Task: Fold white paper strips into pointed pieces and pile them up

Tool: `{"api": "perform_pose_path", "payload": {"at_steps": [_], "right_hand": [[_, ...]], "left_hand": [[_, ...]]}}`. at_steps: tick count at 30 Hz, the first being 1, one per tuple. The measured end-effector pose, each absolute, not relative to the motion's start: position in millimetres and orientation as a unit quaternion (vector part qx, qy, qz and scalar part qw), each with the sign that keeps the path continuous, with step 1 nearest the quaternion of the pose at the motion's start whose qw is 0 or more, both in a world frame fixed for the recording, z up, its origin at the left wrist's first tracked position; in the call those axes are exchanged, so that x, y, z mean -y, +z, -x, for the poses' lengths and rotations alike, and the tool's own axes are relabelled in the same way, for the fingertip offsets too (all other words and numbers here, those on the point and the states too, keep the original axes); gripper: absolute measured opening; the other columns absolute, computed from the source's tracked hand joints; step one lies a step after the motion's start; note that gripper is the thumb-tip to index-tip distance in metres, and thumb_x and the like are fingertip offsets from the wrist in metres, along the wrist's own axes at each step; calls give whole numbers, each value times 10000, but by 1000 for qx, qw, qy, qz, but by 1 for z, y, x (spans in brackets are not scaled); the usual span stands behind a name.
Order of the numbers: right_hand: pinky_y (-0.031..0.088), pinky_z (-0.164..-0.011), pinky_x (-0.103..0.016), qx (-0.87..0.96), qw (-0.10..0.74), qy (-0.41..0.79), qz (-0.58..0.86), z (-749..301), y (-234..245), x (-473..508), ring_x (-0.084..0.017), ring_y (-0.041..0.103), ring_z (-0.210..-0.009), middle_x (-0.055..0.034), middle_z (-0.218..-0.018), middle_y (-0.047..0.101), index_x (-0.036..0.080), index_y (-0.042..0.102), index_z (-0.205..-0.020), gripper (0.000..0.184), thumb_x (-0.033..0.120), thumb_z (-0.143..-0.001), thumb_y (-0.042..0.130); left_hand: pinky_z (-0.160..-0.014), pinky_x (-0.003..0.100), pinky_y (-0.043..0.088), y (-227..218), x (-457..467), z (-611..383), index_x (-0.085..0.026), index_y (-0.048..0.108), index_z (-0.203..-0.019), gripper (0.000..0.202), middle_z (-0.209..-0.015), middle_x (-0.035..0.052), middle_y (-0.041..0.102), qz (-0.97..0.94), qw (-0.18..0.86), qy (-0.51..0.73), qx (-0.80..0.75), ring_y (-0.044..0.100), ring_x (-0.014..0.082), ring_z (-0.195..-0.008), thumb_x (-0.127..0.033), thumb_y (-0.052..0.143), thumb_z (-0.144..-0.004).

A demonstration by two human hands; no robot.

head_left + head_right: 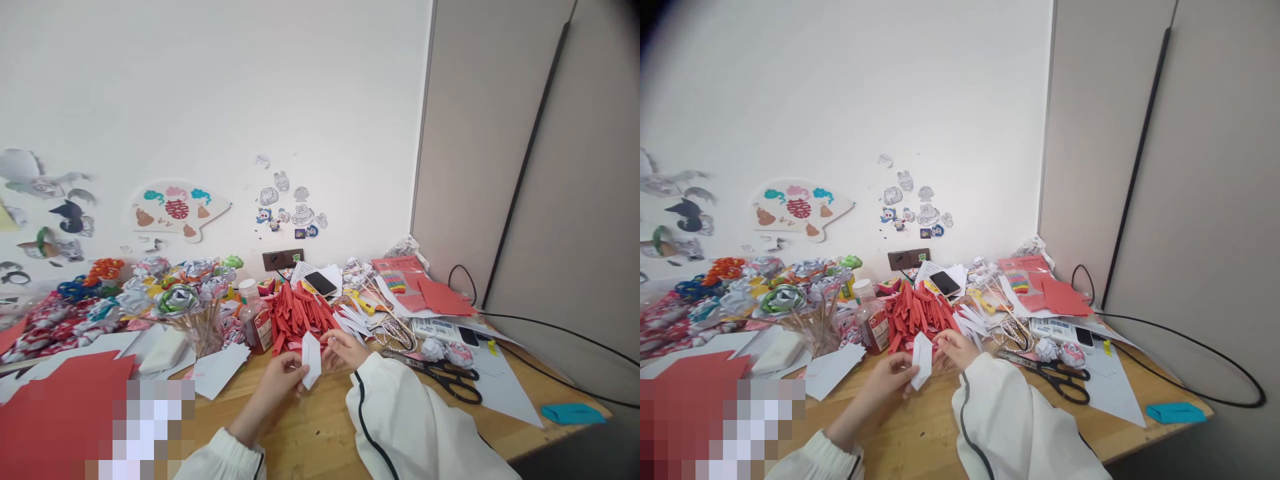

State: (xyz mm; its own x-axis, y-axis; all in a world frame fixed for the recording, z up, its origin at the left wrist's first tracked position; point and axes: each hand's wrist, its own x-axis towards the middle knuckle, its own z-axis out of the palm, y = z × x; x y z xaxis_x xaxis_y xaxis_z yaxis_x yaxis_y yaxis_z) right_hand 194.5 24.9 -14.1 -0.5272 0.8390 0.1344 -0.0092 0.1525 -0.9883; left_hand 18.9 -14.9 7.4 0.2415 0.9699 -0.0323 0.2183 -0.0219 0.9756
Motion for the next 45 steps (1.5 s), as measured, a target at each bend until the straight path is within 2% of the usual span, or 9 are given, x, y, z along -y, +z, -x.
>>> {"api": "perform_pose_path", "payload": {"at_steps": [5, 9, 13, 16, 19, 24, 32, 38, 45], "right_hand": [[399, -449, -196, 677, 321, 590, 301, -183, -24, -23, -89, 530, -482, 30, -595, 537, 155, 451, -831, 456, 511, -570, 566], [404, -471, -200, 682, 342, 579, 286, -179, -28, -23, -81, 519, -471, 34, -557, 542, 147, 461, -747, 358, 460, -606, 562], [393, -452, -192, 681, 349, 557, 322, -185, -27, -28, -67, 490, -430, 29, -544, 556, 146, 467, -697, 279, 408, -643, 543], [380, -430, -179, 688, 353, 535, 338, -189, -26, -31, -59, 474, -407, 38, -505, 542, 138, 489, -706, 257, 384, -650, 539], [379, -419, -178, 678, 377, 539, 329, -188, -23, -30, -61, 476, -396, 49, -468, 519, 133, 503, -757, 276, 386, -651, 535], [409, -423, -200, 642, 437, 560, 289, -186, -17, -24, -88, 521, -415, 47, -467, 528, 127, 501, -875, 365, 379, -620, 570], [405, -380, -190, 603, 490, 573, 262, -185, -4, -18, -91, 521, -372, 21, -447, 554, 106, 548, -818, 336, 352, -595, 604], [409, -383, -176, 616, 501, 548, 261, -185, -11, -19, -79, 521, -382, 19, -464, 553, 117, 578, -758, 256, 339, -633, 578], [442, -462, -192, 690, 470, 472, 282, -189, -21, -22, -82, 553, -478, -3, -608, 571, 138, 592, -795, 261, 365, -692, 515]], "left_hand": [[-481, 268, 455, 4, 12, -24, -121, 508, -690, 309, -522, 13, 606, -536, 547, 438, -471, 591, 166, -484, -330, 654, -515], [-480, 262, 459, 5, 11, -23, -110, 520, -727, 344, -570, 36, 628, -522, 568, 435, -464, 593, 162, -502, -344, 660, -518], [-483, 270, 471, 13, 9, -14, -145, 497, -807, 373, -566, 2, 614, -515, 565, 471, -440, 595, 155, -500, -409, 608, -570], [-511, 273, 482, 16, 8, -8, -154, 500, -808, 346, -509, -29, 590, -520, 556, 486, -429, 594, 144, -492, -395, 605, -582], [-514, 264, 480, 15, 6, -4, -139, 522, -765, 308, -511, -16, 604, -529, 554, 476, -432, 592, 139, -480, -351, 628, -569], [-507, 262, 474, 16, 7, -1, -128, 525, -850, 349, -477, -3, 618, -512, 566, 473, -440, 594, 151, -464, -297, 640, -567], [-501, 238, 459, 27, 16, -3, -132, 574, -762, 226, -505, 20, 635, -476, 601, 496, -408, 595, 140, -471, -246, 639, -578], [-486, 233, 456, 26, 15, -4, -135, 578, -754, 256, -539, 21, 643, -466, 614, 490, -406, 597, 142, -473, -267, 657, -549], [-526, 258, 472, 27, 15, -3, -144, 556, -744, 282, -526, 12, 635, -493, 595, 456, -442, 602, 146, -502, -342, 643, -563]]}}
